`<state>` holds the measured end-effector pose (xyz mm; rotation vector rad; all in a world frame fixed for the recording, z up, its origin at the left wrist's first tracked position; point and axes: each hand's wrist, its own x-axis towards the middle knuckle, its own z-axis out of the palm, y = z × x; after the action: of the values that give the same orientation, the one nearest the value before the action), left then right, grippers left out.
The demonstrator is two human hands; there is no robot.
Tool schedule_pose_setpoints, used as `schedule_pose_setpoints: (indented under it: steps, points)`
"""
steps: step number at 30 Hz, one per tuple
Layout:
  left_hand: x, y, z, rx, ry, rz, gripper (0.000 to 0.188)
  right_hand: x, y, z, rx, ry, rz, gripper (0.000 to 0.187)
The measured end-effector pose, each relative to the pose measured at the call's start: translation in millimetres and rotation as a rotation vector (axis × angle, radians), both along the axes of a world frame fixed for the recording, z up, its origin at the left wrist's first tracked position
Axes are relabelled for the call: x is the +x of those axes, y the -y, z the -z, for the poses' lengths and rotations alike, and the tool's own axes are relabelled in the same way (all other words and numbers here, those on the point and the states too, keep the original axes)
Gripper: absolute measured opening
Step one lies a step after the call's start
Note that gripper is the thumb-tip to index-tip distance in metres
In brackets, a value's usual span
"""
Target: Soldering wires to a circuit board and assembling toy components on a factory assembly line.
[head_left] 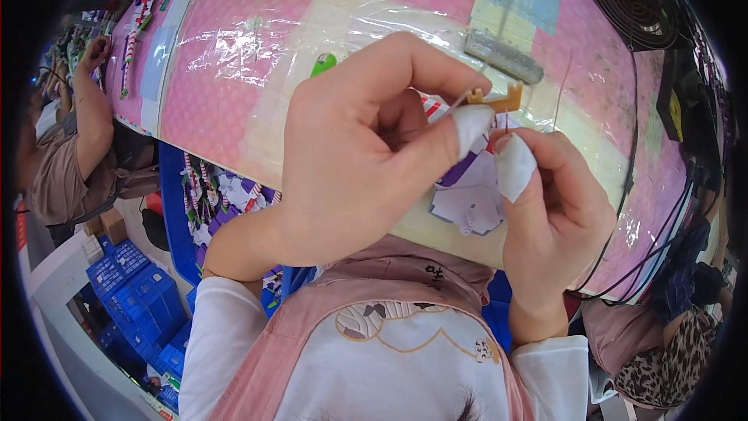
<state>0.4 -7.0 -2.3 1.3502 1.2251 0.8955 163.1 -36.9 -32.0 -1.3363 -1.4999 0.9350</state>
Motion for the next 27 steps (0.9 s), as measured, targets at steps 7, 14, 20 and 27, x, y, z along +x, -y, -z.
schedule_pose_setpoints:
  steps: [7, 14, 20, 27]
  points:
    - [-5.4, -0.6, 2.9, -0.075, 0.158, 0.028, 0.018, -12.8, 0.8, -15.8, -0.201, -0.154, 0.07, 0.017]
    - [-6.2, 0.0, 1.7, -0.12, 0.202, 0.029, 0.016, -14.4, 1.2, -15.7, -0.21, -0.156, 0.073, 0.018]
    - [-5.2, -0.3, 3.1, -0.11, 0.205, 0.034, 0.014, -14.6, -0.8, -7.9, -0.13, -0.174, 0.063, 0.017]
    - [-4.8, 0.3, -0.3, -0.125, 0.165, 0.042, 0.013, -13.7, 2.2, -7.3, -0.166, -0.255, 0.092, 0.018]
